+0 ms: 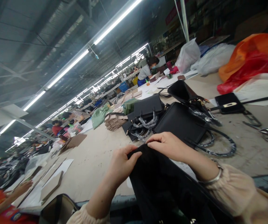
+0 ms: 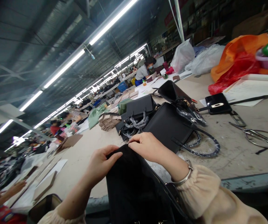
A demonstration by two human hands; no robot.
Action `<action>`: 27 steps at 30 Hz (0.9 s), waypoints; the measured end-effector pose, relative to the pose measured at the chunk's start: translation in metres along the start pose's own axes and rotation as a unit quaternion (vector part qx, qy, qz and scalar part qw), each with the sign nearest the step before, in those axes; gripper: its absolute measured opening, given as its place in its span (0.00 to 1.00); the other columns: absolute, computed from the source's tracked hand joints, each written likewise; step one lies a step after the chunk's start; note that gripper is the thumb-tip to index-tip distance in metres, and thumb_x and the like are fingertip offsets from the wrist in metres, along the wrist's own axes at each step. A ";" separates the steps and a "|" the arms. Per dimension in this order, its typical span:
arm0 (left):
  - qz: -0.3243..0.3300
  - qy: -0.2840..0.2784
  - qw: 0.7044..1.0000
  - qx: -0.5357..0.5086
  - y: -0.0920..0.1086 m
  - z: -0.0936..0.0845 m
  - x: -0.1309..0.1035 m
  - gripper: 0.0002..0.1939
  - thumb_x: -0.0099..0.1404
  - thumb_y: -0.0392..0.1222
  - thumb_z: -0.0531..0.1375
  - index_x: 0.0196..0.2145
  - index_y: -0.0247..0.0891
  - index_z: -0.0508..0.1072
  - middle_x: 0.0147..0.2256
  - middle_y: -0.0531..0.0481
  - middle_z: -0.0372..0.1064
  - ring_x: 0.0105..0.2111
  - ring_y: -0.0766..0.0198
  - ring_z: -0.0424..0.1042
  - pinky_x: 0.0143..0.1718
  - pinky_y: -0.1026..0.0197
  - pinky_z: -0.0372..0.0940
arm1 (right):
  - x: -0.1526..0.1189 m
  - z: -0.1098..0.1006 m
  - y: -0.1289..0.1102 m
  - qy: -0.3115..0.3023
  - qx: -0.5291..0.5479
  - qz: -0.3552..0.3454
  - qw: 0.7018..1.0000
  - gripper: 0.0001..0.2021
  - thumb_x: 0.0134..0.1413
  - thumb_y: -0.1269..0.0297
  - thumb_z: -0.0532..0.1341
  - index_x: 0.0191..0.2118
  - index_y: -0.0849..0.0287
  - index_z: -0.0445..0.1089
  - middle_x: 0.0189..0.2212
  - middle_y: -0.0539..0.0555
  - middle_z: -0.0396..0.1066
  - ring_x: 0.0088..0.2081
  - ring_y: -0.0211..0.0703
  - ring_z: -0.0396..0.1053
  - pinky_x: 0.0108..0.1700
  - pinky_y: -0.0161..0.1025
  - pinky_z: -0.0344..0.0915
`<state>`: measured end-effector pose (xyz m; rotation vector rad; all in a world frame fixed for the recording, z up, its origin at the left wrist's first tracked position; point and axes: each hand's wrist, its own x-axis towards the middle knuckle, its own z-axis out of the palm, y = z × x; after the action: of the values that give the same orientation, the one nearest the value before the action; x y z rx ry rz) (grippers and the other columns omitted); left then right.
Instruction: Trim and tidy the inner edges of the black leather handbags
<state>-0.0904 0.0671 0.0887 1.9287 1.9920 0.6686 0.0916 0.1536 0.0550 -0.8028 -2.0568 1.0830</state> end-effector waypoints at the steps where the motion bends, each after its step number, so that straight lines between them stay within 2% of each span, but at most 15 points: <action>1: 0.006 0.002 1.000 0.011 0.001 0.000 0.003 0.07 0.61 0.41 0.57 0.32 0.39 0.75 0.29 0.54 0.73 0.31 0.65 0.70 0.33 0.66 0.60 | 0.000 0.000 0.000 0.002 -0.001 0.001 1.000 0.12 0.52 0.65 0.56 0.35 0.54 0.77 0.35 0.47 0.76 0.38 0.40 0.71 0.39 0.32 0.61; 9: 0.024 0.011 0.995 0.095 0.007 0.002 0.011 0.10 0.61 0.38 0.54 0.24 0.36 0.70 0.19 0.56 0.63 0.23 0.69 0.62 0.26 0.66 0.53 | 0.001 -0.001 0.005 0.013 0.009 0.013 1.000 0.12 0.51 0.64 0.56 0.35 0.54 0.77 0.34 0.47 0.76 0.39 0.41 0.71 0.40 0.33 0.61; 11: 0.013 0.002 0.998 0.059 0.005 0.001 0.009 0.09 0.61 0.40 0.55 0.26 0.36 0.72 0.21 0.55 0.65 0.24 0.68 0.64 0.27 0.66 0.55 | 0.001 -0.001 0.005 0.010 0.014 0.015 1.000 0.11 0.51 0.63 0.56 0.35 0.54 0.77 0.34 0.47 0.76 0.38 0.41 0.71 0.40 0.33 0.62; 14: -0.018 -0.056 0.997 -0.044 0.002 -0.002 0.005 0.07 0.60 0.38 0.56 0.32 0.37 0.73 0.29 0.52 0.72 0.31 0.64 0.69 0.32 0.66 0.60 | 0.001 -0.001 0.005 0.011 0.018 0.015 1.000 0.12 0.51 0.64 0.56 0.35 0.54 0.77 0.34 0.47 0.76 0.38 0.42 0.71 0.40 0.33 0.62; 17: -0.049 -0.100 0.985 -0.129 0.001 -0.004 0.003 0.11 0.58 0.35 0.55 0.38 0.36 0.73 0.35 0.50 0.73 0.35 0.62 0.70 0.35 0.64 0.62 | 0.000 -0.001 0.003 0.011 0.018 0.009 1.000 0.12 0.51 0.63 0.56 0.35 0.55 0.77 0.35 0.48 0.76 0.38 0.43 0.71 0.40 0.34 0.62; 23: -0.070 -0.107 0.976 -0.175 0.000 -0.003 0.002 0.12 0.55 0.34 0.56 0.39 0.36 0.70 0.34 0.50 0.72 0.34 0.62 0.70 0.33 0.65 0.63 | 0.000 -0.002 0.005 0.007 0.023 0.017 1.000 0.12 0.51 0.64 0.56 0.35 0.55 0.77 0.34 0.49 0.76 0.39 0.44 0.71 0.40 0.35 0.62; 27: -0.073 -0.071 0.981 -0.168 0.001 -0.001 0.002 0.10 0.57 0.38 0.58 0.38 0.35 0.70 0.34 0.49 0.73 0.35 0.62 0.71 0.35 0.65 0.63 | 0.001 -0.002 0.008 0.012 0.016 0.011 1.000 0.12 0.51 0.63 0.55 0.35 0.55 0.77 0.34 0.49 0.76 0.38 0.44 0.71 0.40 0.34 0.62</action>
<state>-0.0902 0.0690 0.0897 1.5719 1.7807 0.7503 0.0942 0.1591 0.0495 -0.8207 -2.0093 1.1105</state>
